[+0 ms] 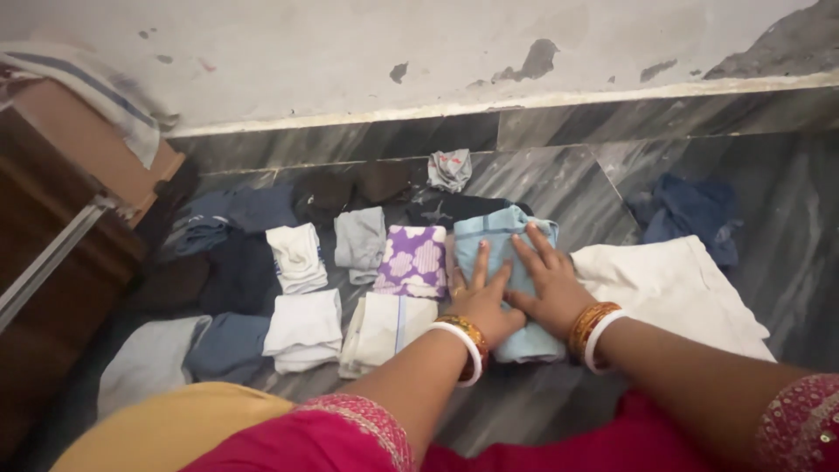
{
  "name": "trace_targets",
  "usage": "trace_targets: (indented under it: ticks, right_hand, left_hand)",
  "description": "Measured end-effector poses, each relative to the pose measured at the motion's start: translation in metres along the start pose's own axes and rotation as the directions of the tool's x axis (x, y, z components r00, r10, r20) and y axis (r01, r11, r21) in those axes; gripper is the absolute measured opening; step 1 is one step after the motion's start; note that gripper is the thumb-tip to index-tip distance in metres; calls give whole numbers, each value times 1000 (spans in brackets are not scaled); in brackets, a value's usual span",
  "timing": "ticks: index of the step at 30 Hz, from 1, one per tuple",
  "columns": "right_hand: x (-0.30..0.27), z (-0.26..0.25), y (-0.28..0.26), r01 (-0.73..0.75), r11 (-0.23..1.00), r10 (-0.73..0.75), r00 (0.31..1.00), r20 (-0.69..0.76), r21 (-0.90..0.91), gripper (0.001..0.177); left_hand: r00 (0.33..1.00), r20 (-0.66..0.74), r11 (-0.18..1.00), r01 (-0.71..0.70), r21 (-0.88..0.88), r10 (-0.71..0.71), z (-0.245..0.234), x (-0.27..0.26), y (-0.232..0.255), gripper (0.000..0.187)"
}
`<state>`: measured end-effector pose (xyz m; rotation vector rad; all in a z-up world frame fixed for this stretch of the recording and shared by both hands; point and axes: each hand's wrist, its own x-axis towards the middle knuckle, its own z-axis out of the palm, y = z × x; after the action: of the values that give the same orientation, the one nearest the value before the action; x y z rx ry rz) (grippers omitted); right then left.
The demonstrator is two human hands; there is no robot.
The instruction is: Folding various pieces of laundry including underwear and t-shirts and arranging them on the floor.
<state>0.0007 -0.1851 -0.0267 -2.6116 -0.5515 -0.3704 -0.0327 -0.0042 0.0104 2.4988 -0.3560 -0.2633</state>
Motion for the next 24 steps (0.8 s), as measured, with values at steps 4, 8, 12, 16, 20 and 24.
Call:
trace_targets:
  ticks: [4,8,12,16,20,24]
  right_hand:
    - [-5,-14,-5,70,997,-69,997,-35,28,88]
    - [4,-35,7,-161,985,170,961,-220,58,36]
    - [13,-77,22,-492,840,480,870,-112,-226,50]
    - [-11,-60,126,-36,841,241,918,315,-540,111]
    - [-40,-90,109,-102,796,425,796,430,-597,125]
    - [-39,-113,96,-207,733,583,681,442,-648,124]
  left_hand:
    - [999,-29,1000,-23,-3,23,9,6,-6,92]
    - [1000,6,1000,0,-24,0,0,7,-1,93]
    - [1000,12,1000,-19,-7,19,3,15,1,92]
    - [996,-18,996,-86,15,86,16,33,-2,89]
    - [992,-2,992,-128,-17,128,22,42,-2,86]
    - [977,-49,976,-211,-52,208,28,49,2,83]
